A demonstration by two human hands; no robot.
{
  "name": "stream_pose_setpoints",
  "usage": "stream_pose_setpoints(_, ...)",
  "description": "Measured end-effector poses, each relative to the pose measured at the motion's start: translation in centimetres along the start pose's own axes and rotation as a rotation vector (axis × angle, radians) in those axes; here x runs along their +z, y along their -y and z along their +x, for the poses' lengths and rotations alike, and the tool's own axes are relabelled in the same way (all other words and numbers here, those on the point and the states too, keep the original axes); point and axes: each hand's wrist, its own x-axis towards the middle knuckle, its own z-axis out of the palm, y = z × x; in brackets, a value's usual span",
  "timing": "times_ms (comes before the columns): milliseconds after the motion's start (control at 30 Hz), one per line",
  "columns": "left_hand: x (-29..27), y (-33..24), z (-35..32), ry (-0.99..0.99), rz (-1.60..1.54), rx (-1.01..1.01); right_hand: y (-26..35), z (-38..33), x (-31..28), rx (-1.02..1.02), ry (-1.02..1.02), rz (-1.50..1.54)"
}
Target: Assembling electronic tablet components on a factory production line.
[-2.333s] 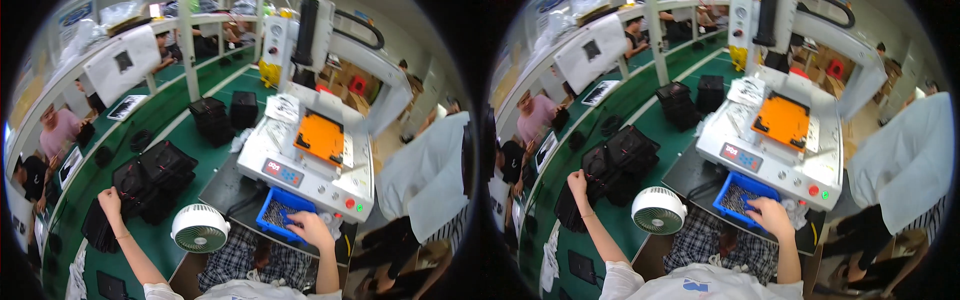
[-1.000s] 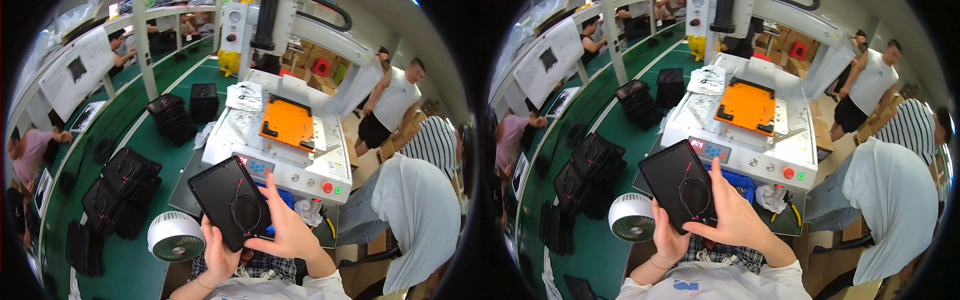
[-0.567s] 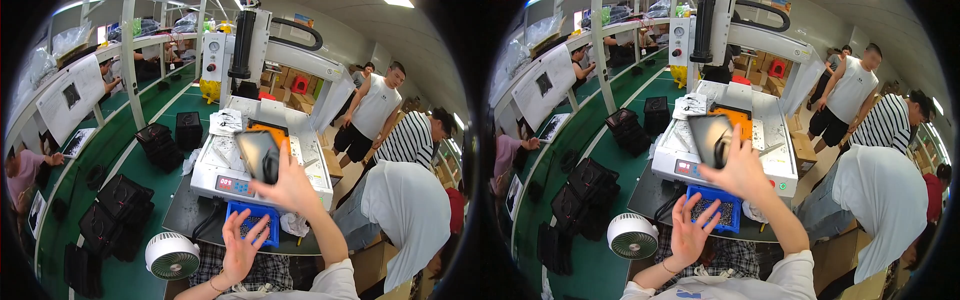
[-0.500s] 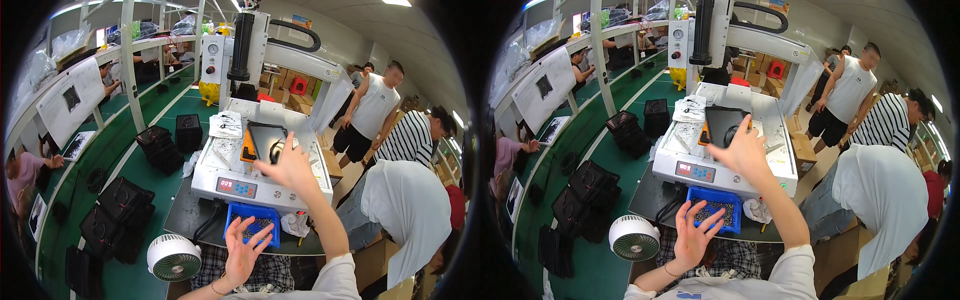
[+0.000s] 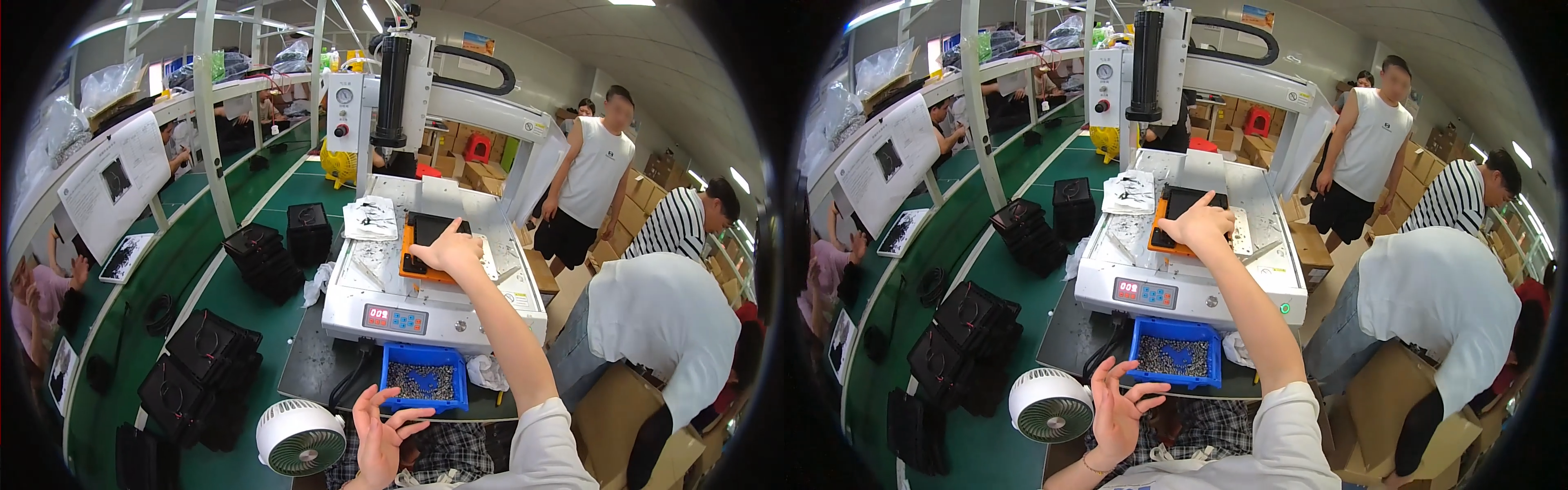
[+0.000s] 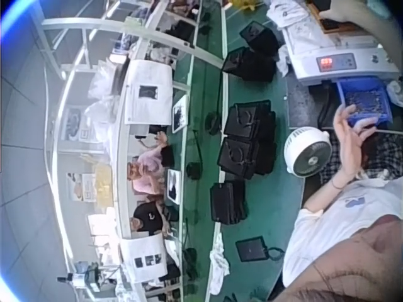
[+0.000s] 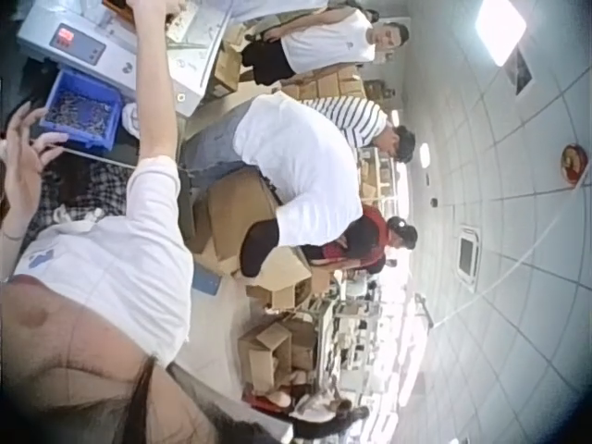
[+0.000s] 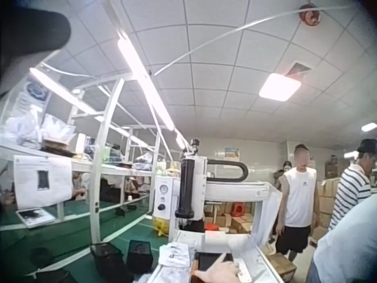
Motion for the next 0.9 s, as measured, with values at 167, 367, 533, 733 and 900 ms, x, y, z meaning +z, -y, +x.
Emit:
stream_pose_setpoints(167, -0.3, -0.5, -0.1, -0.017, 0.024, -0.025, 1.2, 0.3, -0.8, 0.066, 0.122, 0.031)
stream_pose_setpoints(367, 0.4, -5.8, 0.6, 0.191, 0.355, 0.009, 0.7, 1.1, -1.0, 0.064, 0.038, 0.121)
stream_pose_setpoints(533, 1.2, -10.5, 10.8, 0.286, 0.982, 0.087, -9.6, -5.3, 0.0, -0.664, -0.658, 0.635)
stream_pose_setpoints(733, -12.9, -5.7, 33.8, -0.117, 1.468, 0.005, -23.2, -14.6, 9.1, -0.642, -0.789, 0.858)
stream_pose_setpoints(900, -14.6, -1.4, 43.1, -0.334, 1.169, -0.292, -32.5, -18.0, 17.9, -0.166, -0.709, 1.169)
